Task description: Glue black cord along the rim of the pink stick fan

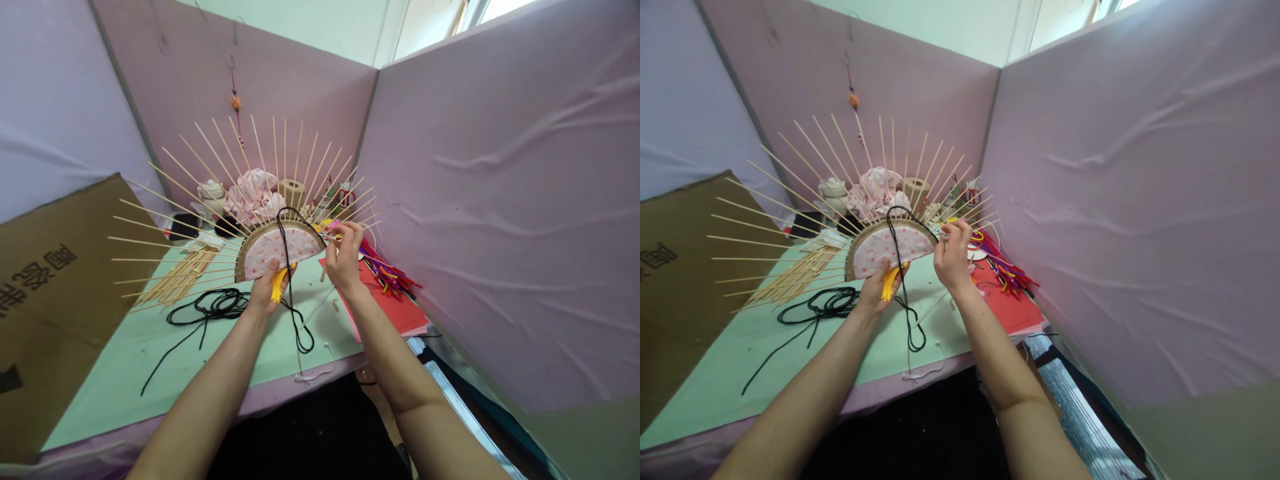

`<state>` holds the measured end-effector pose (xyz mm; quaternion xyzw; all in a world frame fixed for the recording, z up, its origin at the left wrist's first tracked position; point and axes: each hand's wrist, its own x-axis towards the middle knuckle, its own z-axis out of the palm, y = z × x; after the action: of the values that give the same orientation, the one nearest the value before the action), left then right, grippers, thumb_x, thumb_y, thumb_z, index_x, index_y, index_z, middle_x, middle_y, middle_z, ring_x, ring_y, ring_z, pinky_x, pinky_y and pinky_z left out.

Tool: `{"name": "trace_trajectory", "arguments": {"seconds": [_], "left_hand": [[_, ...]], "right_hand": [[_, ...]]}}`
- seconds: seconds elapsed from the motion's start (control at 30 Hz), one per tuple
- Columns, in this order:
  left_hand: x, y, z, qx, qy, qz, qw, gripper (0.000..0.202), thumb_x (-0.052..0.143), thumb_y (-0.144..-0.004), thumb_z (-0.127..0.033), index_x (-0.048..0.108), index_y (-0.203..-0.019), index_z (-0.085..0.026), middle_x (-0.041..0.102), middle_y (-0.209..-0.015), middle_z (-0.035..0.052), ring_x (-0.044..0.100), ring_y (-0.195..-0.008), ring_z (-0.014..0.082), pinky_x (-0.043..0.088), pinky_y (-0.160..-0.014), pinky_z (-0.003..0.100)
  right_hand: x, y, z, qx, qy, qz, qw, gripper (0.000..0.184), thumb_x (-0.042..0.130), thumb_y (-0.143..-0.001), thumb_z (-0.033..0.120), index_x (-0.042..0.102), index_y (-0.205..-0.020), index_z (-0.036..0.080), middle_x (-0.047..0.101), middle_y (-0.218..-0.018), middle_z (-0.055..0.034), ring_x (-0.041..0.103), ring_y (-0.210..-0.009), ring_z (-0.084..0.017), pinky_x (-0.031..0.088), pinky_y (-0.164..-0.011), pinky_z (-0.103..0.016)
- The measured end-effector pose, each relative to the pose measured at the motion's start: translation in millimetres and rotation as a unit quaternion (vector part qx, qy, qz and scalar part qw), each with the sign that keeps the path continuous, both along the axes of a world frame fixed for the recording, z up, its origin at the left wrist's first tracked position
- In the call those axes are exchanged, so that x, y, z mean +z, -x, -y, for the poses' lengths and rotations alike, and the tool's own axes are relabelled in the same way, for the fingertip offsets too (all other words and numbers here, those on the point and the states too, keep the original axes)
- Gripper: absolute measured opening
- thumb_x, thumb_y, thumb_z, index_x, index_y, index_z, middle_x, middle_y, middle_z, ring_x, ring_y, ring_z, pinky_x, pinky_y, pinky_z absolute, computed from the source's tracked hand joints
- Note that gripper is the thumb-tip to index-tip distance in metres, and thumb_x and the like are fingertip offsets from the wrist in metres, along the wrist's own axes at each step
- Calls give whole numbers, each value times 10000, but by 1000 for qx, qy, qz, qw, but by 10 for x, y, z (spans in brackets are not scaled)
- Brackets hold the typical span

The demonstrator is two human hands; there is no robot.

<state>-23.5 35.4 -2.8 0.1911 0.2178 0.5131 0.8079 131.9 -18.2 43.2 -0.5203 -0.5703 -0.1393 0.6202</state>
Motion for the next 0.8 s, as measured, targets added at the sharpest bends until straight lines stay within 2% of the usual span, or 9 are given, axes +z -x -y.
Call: {"name": "trace_trajectory", "arguments": {"seconds": [0.2,0.43,0.8], "left_hand": [[-28,2,4,-8,-8,-5,1000,145,693,-787,-186,650,-889,-93,729,-793,75,712,-715,150,589,-719,218],[-36,7,19,-11,-36,-7,999,123,686,-791,-180,656,-867,-88,730,-809,74,711,-734,147,582,-708,201],[-21,7,35,-19,-25,-13,999,157,703,-776,-175,656,-899,-89,736,-831,78,712,-733,151,590,-715,217]], "right_hand": [[12,29,1,9,6,9,1000,267,435,-823,83,471,-1054,212,373,-1143,-124,439,-1130,-229,561,-788,-374],[32,12,-4,6,-4,5,1000,258,419,-832,82,460,-1051,212,366,-1149,-121,456,-1111,-212,560,-809,-365],[67,16,-5,13,7,-6,1000,268,435,-811,85,474,-1049,205,374,-1153,-118,483,-1075,-209,551,-779,-354]]}}
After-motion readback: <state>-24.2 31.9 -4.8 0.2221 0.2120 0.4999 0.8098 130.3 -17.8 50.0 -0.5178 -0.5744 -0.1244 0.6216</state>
